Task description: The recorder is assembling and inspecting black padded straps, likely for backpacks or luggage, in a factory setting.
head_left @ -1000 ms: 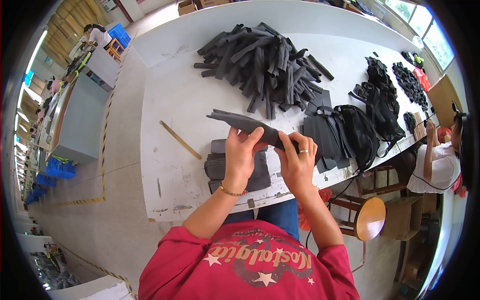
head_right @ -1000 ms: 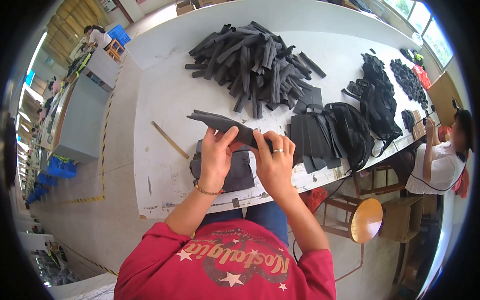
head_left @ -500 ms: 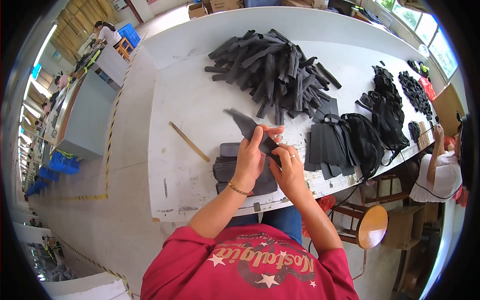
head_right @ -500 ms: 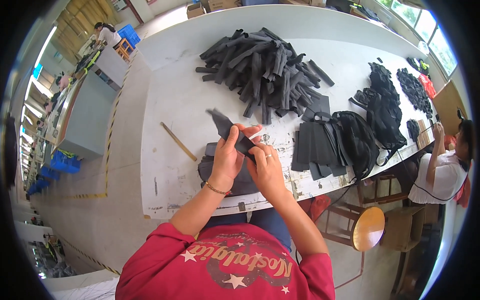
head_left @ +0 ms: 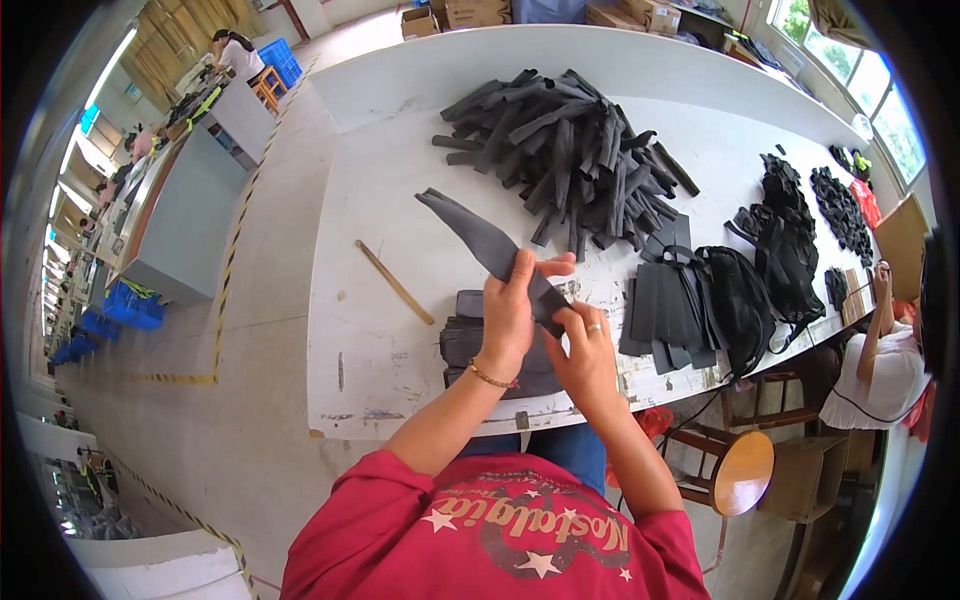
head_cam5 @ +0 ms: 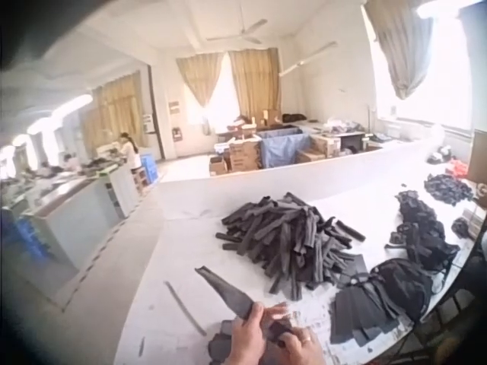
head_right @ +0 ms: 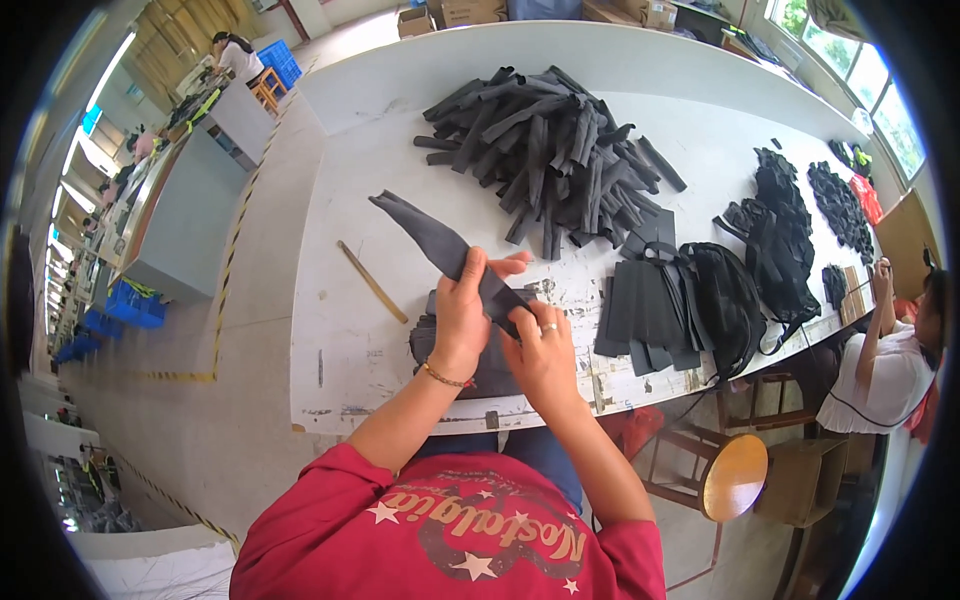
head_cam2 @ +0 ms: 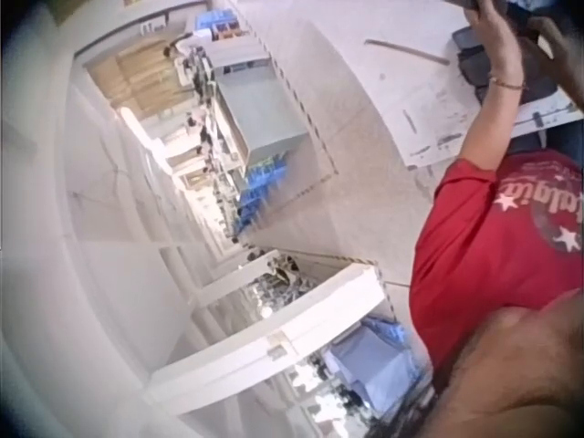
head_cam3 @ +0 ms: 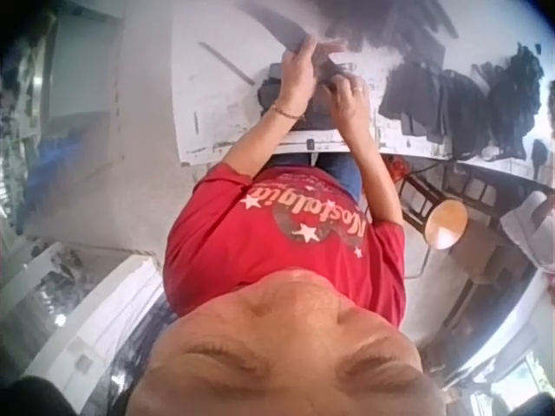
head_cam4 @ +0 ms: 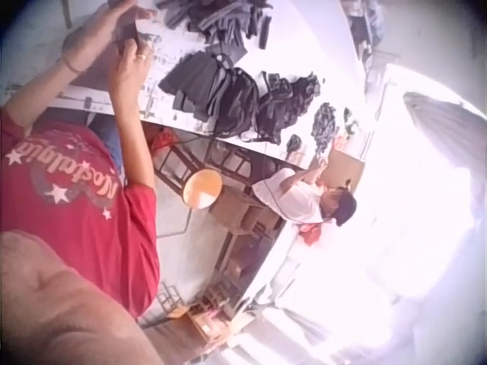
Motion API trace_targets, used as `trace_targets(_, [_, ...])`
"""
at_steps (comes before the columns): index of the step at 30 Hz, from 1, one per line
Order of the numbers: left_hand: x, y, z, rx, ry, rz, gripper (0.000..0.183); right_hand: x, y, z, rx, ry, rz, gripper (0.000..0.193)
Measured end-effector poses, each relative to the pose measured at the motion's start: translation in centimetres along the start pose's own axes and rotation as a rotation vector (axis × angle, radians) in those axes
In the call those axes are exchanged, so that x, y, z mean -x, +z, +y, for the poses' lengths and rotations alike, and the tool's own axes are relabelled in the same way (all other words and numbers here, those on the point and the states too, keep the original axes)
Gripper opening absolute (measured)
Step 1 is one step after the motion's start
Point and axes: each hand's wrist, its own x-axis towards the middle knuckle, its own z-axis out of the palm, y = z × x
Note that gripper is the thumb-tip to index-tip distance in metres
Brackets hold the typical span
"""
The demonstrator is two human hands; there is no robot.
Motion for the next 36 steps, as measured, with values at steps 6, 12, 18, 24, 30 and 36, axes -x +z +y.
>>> trace_targets(6, [1.9, 0.2, -2.0, 0.03, -0.082, -0.083, 0.043, -0.1, 0.0, 1.0, -0.081, -0.075, 0.021, 0.016])
trace_targets(12, [0.8, 0.5, 0.8, 0.137, -0.087, 0.09, 0.036, -0.1, -0.8, 2.0, -0.134, -0.058, -0.093, 0.019])
trace_targets(18, [-0.5, -0.2, 1.0, 0.098, 0.012, 0.042, 0.04, -0.8, -1.8, 1.9, -0.118, -0.161, -0.06, 0.021])
trace_targets(24, [0.9, 0.7, 0.0, 0.185, 0.018, 0.181, 0.035, -1.1, -1.8, 2.2, -0.148, -0.198, -0.061, 0.021])
trace_targets(30, [1.0, 0.5, -0.8, 0.239, 0.012, 0.182, 0.033, -1.3, -1.5, 2.5, -0.169, -0.2, -0.08, 0.02])
trace_targets(36, [1.0, -0.1, -1.5, 0.268, 0.023, 0.133, 0.032, -1.6, -1.0, 2.8, -0.171, -0.201, -0.108, 0.019])
